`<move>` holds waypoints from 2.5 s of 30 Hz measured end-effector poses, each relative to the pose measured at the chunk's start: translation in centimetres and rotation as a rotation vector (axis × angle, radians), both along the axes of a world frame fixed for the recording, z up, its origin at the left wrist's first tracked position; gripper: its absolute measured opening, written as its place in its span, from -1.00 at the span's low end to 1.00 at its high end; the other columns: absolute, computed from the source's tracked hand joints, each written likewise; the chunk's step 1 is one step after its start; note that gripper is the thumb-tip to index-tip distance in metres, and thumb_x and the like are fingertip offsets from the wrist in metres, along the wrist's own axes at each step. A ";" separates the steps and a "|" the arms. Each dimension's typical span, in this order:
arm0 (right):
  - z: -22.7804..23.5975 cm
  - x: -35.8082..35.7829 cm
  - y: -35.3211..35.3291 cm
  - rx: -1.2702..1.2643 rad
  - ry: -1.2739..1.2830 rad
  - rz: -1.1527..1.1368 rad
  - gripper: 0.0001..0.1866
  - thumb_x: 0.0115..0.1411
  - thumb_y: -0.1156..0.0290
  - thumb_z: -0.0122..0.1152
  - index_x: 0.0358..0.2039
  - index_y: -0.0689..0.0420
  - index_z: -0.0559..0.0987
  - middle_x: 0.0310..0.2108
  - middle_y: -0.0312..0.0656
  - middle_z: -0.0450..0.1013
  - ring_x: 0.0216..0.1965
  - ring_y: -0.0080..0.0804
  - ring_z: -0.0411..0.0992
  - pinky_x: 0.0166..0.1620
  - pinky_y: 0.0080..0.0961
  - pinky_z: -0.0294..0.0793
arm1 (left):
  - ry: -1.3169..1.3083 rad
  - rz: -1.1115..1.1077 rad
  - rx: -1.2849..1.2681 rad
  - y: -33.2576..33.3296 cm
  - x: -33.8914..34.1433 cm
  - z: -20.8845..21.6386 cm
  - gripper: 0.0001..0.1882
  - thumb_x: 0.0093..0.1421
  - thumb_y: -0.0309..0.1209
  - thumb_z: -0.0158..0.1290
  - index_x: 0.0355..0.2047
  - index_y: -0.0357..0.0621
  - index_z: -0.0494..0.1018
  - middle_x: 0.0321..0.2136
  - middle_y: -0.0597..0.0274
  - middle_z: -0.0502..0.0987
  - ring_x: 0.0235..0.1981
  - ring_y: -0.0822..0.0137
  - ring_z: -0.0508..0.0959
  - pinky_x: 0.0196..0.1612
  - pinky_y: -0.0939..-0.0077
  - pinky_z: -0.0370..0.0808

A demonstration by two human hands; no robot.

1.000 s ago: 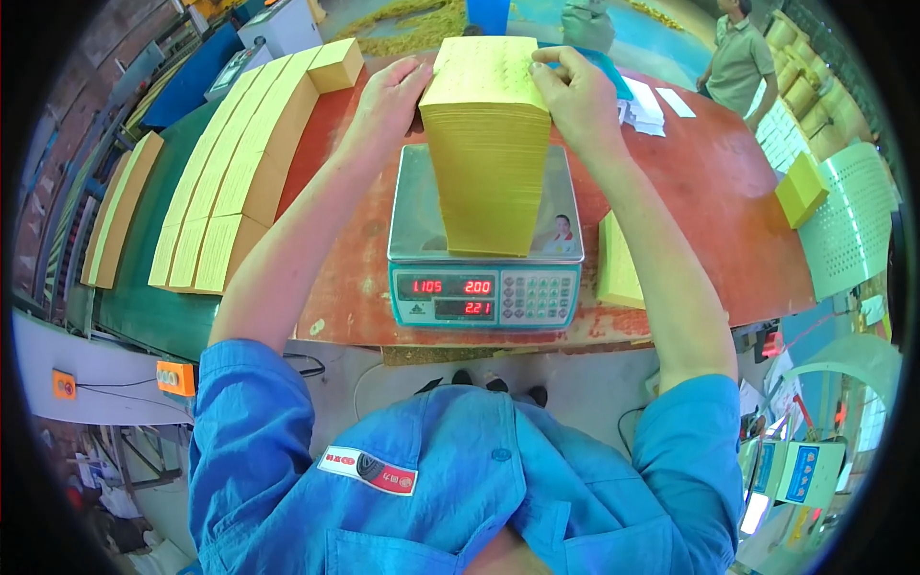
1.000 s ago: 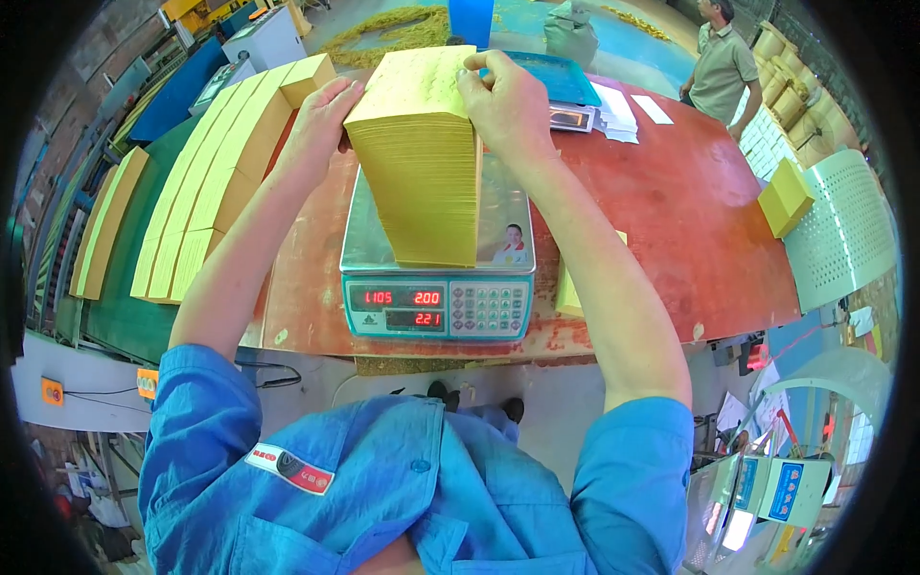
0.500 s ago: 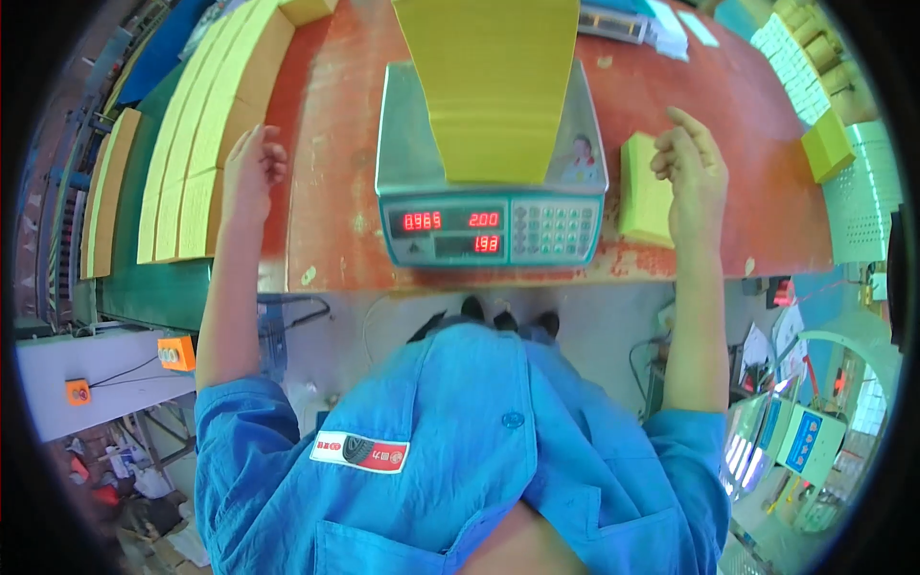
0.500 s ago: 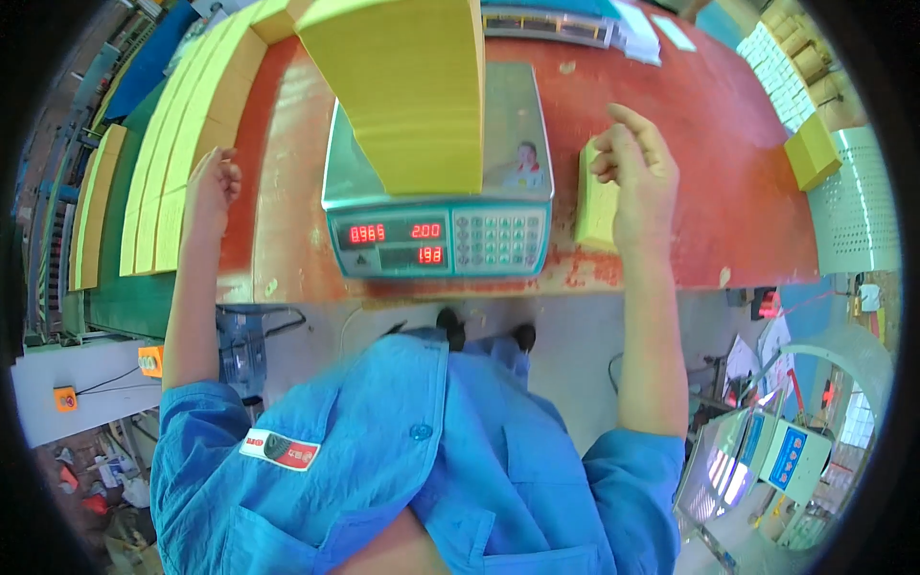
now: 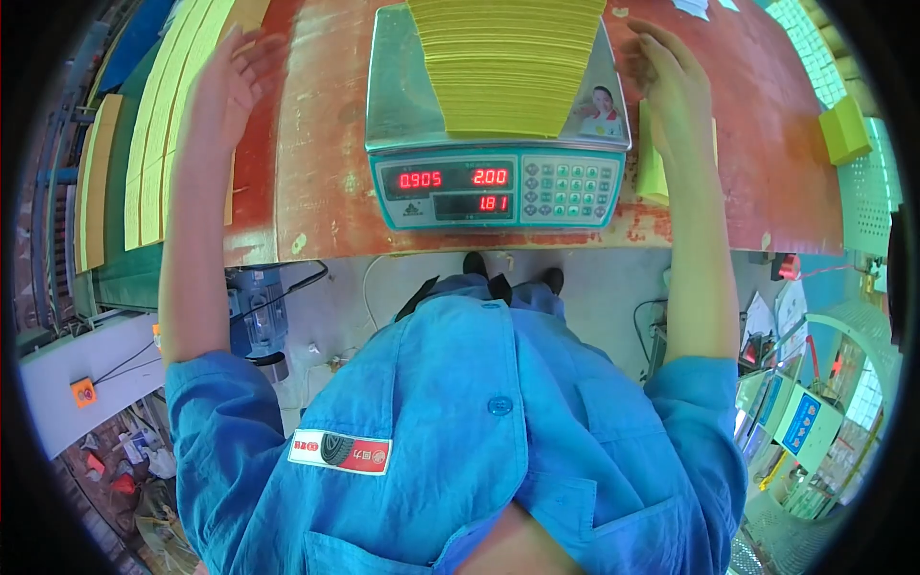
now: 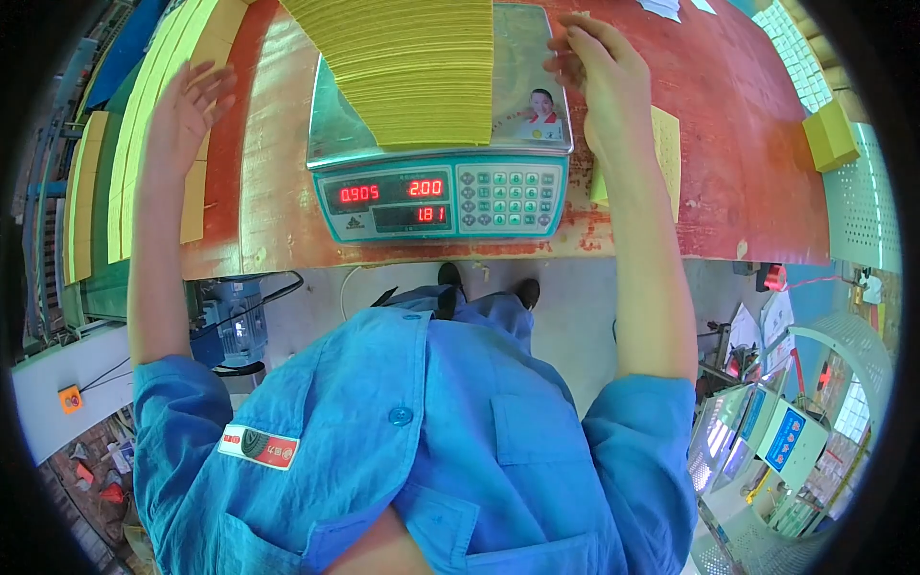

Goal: The recorder weighs stacks of yellow paper sheets on a digital scale and stacks them on a table in a workshop.

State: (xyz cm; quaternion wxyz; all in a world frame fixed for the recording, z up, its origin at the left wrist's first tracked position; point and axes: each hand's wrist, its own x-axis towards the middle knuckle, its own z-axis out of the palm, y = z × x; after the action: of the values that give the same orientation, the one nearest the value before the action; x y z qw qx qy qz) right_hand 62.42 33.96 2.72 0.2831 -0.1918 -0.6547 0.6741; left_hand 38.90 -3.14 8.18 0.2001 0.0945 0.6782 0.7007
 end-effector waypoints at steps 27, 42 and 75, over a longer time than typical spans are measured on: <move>-3.2 4.6 -11.0 0.015 -0.004 -0.021 -0.70 0.32 0.28 -0.01 -0.10 0.24 0.49 -0.27 -0.13 0.53 -0.21 -0.38 0.49 -0.11 -0.47 0.44 | -0.162 -0.481 -0.205 11.7 3.3 10.6 -0.53 0.25 -0.13 0.05 0.03 -0.22 0.43 -0.18 0.20 0.60 -0.22 0.44 0.61 -0.10 0.55 0.52; -2.0 10.3 -6.4 -0.607 0.124 0.313 -0.52 0.33 0.06 0.08 0.08 0.16 0.46 -0.10 -0.31 0.46 -0.06 -0.58 0.36 -0.04 -0.61 0.36 | -0.216 -0.539 0.100 15.2 9.3 8.3 -0.48 0.36 -0.05 -0.20 0.15 -0.13 0.32 -0.03 0.20 0.50 -0.05 0.32 0.54 0.01 0.39 0.50; -12.1 40.0 59.8 0.484 -0.305 -0.779 -0.78 0.16 0.57 0.15 -0.15 0.19 0.52 0.08 0.01 0.37 -0.11 -0.20 0.48 -0.16 -0.42 0.51 | -0.432 -0.660 -0.111 112.3 39.2 -1.3 -0.04 0.00 0.10 0.21 0.31 0.13 0.01 0.24 -0.16 -0.01 0.22 -0.22 0.15 0.09 -0.42 0.29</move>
State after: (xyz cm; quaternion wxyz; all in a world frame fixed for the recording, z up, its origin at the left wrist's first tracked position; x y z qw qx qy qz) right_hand 102.47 93.80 -9.40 0.4519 -0.4479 -0.7062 0.3106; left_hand 78.08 109.14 6.83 0.5572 0.1468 0.5906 0.5649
